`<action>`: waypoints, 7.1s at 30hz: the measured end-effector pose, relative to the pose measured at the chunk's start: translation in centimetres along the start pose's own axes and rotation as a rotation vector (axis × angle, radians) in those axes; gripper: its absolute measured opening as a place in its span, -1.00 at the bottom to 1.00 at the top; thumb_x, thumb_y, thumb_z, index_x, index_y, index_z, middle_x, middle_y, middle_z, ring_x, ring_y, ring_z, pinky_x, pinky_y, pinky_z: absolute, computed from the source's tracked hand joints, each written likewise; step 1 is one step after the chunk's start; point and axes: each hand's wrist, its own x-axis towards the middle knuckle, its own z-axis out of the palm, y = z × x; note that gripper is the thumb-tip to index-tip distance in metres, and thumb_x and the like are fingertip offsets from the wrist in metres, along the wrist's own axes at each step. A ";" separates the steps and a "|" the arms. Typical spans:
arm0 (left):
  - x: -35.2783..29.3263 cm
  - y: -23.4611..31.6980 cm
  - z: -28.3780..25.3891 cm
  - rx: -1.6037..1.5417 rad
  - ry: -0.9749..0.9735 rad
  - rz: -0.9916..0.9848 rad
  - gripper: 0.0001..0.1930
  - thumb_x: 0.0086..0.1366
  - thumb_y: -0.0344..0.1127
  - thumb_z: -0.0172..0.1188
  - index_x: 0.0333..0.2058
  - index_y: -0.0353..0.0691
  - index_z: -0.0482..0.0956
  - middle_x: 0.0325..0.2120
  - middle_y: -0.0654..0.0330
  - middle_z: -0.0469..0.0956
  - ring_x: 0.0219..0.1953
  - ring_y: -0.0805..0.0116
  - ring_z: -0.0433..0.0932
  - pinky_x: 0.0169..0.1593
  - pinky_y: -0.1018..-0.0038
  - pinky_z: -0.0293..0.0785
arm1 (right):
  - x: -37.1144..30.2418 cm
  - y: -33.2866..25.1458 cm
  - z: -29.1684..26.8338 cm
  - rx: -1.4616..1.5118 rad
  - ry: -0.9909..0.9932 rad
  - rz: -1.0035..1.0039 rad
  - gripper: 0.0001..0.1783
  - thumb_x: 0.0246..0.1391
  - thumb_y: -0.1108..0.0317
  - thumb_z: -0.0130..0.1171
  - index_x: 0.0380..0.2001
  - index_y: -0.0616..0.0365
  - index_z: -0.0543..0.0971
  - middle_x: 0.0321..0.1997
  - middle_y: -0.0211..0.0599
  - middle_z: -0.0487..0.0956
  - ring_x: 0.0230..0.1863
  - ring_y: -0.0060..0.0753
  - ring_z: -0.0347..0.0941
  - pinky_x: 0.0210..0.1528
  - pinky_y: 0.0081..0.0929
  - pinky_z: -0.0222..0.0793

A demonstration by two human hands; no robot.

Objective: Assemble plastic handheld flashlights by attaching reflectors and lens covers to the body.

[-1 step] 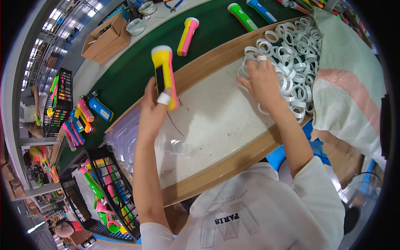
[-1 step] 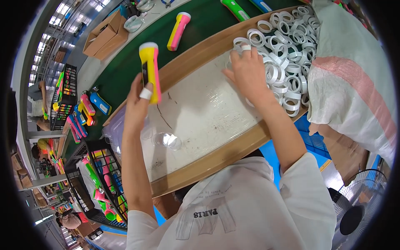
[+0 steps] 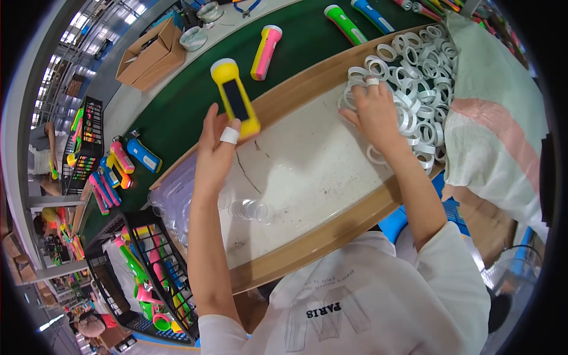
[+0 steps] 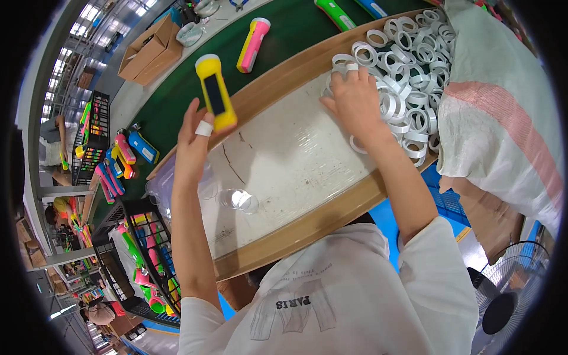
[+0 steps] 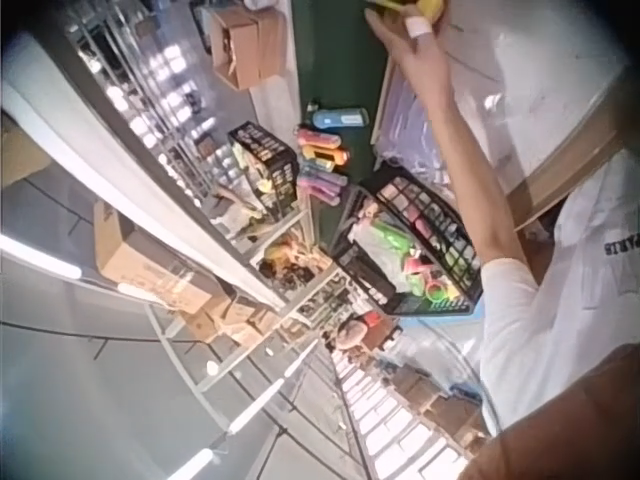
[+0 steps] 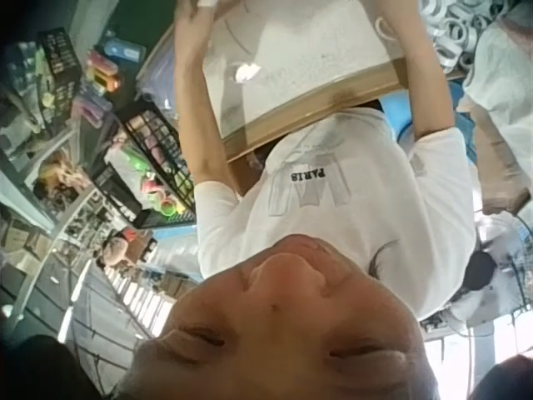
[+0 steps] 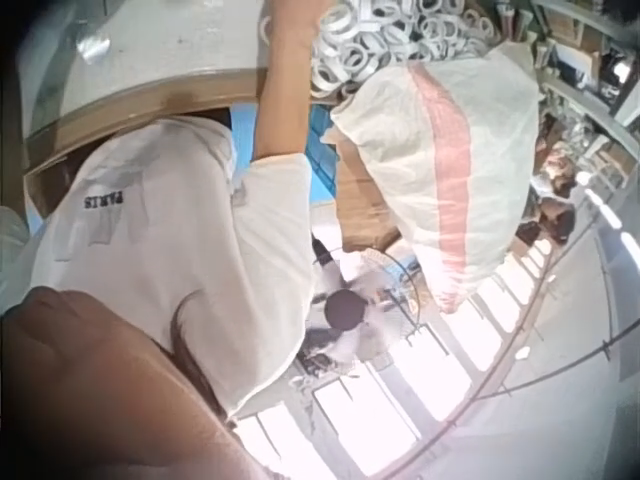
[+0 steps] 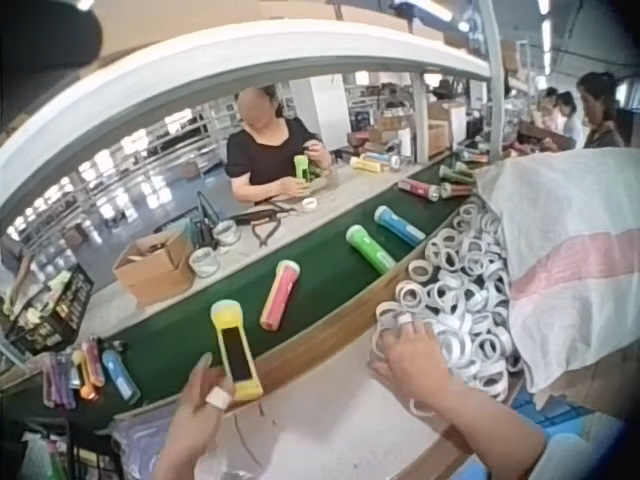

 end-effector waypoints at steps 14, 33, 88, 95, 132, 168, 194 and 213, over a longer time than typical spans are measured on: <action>-10.9 -5.5 -2.9 0.608 -0.359 0.406 -0.70 -0.21 -0.62 0.24 -0.42 -0.14 0.61 -0.34 0.26 0.50 -0.19 0.23 0.42 -0.12 0.33 0.26 | -4.6 -8.4 -4.5 0.809 -0.203 -0.392 -0.68 -0.08 0.42 0.29 -0.21 0.18 0.46 0.00 0.24 0.39 0.02 0.27 0.34 0.04 -0.12 0.34; -11.2 -6.3 -4.2 0.669 -0.361 0.363 -0.50 -0.18 -0.53 0.34 -0.14 -0.21 0.52 -0.20 0.09 0.43 -0.18 0.12 0.42 -0.11 0.28 0.36 | -6.4 -14.5 0.2 1.005 -0.345 -0.395 -0.27 -0.09 0.50 0.26 0.21 0.10 0.26 0.12 0.12 0.32 -0.05 0.04 0.43 0.02 -0.29 0.40; -18.1 8.8 -12.2 -0.443 -0.177 -0.260 -0.63 0.27 -0.14 0.14 -0.12 -0.34 0.48 -0.20 -0.30 0.53 -0.49 0.27 0.57 -0.49 0.45 0.56 | -6.7 -13.5 -3.0 1.730 -0.590 -0.174 -0.19 -0.15 0.72 0.13 0.24 0.16 0.17 0.14 -0.22 0.23 0.23 -0.35 0.25 0.28 -0.41 0.23; -18.1 8.5 -12.8 -0.250 -0.154 -0.353 -0.55 0.22 -0.19 0.16 0.01 -0.34 0.43 -0.21 -0.20 0.56 -0.51 0.39 0.55 -0.52 0.52 0.54 | -6.3 -12.9 -2.6 1.725 -0.568 -0.212 -0.21 -0.14 0.69 0.16 0.23 0.16 0.20 0.13 -0.26 0.27 0.18 -0.41 0.28 0.25 -0.43 0.23; -18.5 10.1 -10.5 0.730 -0.441 0.417 -0.54 -0.20 -0.35 0.39 -0.18 0.03 0.67 -0.28 0.05 0.53 -0.43 0.19 0.58 -0.46 0.39 0.52 | -4.0 -10.0 -7.9 1.245 -0.827 -0.766 -0.23 -0.12 0.33 0.33 0.18 0.22 0.25 0.01 0.00 0.46 -0.04 0.08 0.42 0.01 -0.20 0.35; -17.1 3.8 -3.4 0.929 -0.322 0.564 -0.29 -0.27 -0.50 0.37 0.03 -0.07 0.53 -0.09 0.06 0.50 -0.44 0.16 0.48 -0.40 0.35 0.48 | -7.3 -11.3 -3.2 1.836 -1.230 0.893 -0.53 0.30 0.02 -0.21 -0.22 0.16 0.55 -0.18 -0.20 0.57 -0.14 -0.33 0.52 0.01 -0.43 0.43; -15.4 2.3 -3.3 0.786 -0.150 0.564 -0.27 -0.31 -0.55 0.37 0.02 -0.09 0.53 -0.08 0.10 0.52 -0.35 0.21 0.52 -0.29 0.41 0.50 | -5.5 -11.2 -5.6 1.845 -0.840 0.661 -0.56 0.29 0.03 -0.15 -0.14 0.16 0.53 -0.15 -0.26 0.54 -0.13 -0.29 0.50 0.02 -0.37 0.38; -12.1 2.6 -1.4 0.933 -0.245 0.733 -0.30 -0.31 -0.51 0.33 -0.01 -0.02 0.54 -0.06 0.10 0.52 -0.46 0.22 0.47 -0.43 0.41 0.46 | -4.7 -10.0 -2.4 1.815 -0.904 0.884 -0.58 0.22 0.04 -0.15 -0.26 0.14 0.54 -0.20 -0.15 0.55 -0.21 -0.31 0.51 -0.15 -0.35 0.46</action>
